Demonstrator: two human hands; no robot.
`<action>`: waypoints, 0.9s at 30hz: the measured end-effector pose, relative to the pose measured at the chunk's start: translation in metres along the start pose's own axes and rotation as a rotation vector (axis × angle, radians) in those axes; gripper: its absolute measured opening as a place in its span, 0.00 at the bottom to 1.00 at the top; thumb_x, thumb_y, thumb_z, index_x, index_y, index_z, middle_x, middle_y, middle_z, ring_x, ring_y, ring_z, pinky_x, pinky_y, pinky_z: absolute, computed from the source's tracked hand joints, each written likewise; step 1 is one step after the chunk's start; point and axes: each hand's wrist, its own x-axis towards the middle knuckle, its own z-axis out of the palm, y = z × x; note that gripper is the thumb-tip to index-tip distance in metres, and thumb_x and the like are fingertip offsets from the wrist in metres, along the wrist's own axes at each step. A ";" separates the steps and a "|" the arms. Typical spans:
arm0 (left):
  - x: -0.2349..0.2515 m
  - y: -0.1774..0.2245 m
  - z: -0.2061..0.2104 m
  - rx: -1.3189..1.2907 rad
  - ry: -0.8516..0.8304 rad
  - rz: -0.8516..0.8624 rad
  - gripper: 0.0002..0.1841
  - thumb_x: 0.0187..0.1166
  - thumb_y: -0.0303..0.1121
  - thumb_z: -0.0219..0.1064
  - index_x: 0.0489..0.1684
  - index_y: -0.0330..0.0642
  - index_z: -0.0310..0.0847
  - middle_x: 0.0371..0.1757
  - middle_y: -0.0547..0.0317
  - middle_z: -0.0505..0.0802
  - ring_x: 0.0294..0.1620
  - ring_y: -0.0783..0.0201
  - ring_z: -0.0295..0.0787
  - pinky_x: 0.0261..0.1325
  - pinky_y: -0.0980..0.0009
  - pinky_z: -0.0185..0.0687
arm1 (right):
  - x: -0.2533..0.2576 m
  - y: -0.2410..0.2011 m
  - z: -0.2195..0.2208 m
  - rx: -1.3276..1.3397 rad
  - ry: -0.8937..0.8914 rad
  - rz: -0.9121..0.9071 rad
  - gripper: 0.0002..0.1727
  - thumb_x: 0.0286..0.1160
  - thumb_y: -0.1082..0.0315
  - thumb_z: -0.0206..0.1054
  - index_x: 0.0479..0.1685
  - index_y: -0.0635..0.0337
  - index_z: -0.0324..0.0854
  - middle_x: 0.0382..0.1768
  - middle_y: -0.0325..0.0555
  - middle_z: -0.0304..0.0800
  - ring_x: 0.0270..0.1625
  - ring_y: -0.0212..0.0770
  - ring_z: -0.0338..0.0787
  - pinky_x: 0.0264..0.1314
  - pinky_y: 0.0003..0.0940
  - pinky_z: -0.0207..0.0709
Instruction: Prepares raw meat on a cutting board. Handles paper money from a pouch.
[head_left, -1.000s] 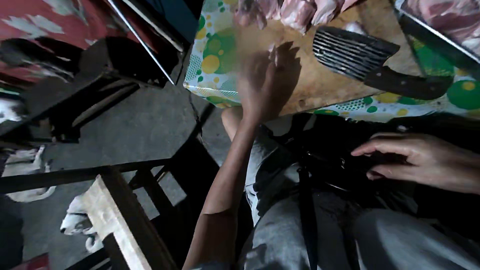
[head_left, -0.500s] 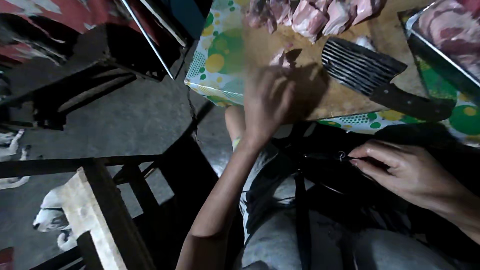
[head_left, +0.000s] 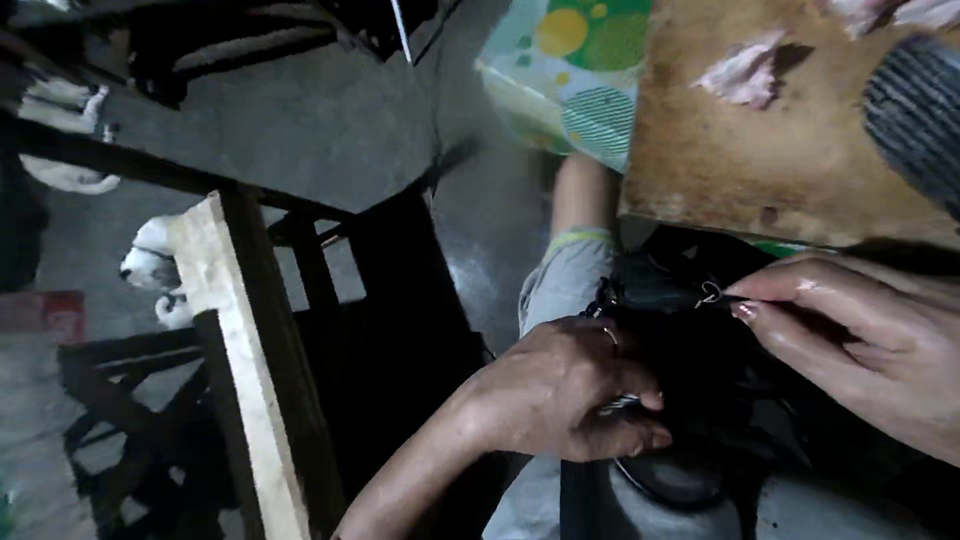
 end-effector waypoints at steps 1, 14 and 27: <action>-0.011 0.001 -0.002 -0.008 0.000 -0.014 0.18 0.82 0.49 0.66 0.35 0.43 0.92 0.41 0.53 0.95 0.51 0.57 0.91 0.58 0.61 0.84 | 0.010 -0.003 0.001 -0.008 -0.022 -0.003 0.15 0.86 0.60 0.59 0.43 0.60 0.88 0.34 0.48 0.91 0.32 0.33 0.86 0.34 0.28 0.77; -0.094 -0.018 -0.032 -0.388 0.234 -0.056 0.23 0.81 0.50 0.69 0.29 0.36 0.86 0.34 0.54 0.92 0.43 0.71 0.87 0.50 0.75 0.80 | 0.094 -0.044 0.038 -0.150 -0.183 -0.177 0.17 0.85 0.57 0.58 0.44 0.60 0.88 0.30 0.49 0.88 0.23 0.43 0.83 0.21 0.42 0.70; -0.095 -0.041 -0.032 -0.582 0.383 0.001 0.22 0.82 0.46 0.69 0.46 0.28 0.87 0.40 0.53 0.92 0.45 0.77 0.83 0.51 0.81 0.77 | 0.104 -0.059 0.048 -0.279 -0.278 -0.454 0.10 0.80 0.74 0.58 0.36 0.57 0.86 0.54 0.63 0.89 0.57 0.67 0.87 0.49 0.62 0.76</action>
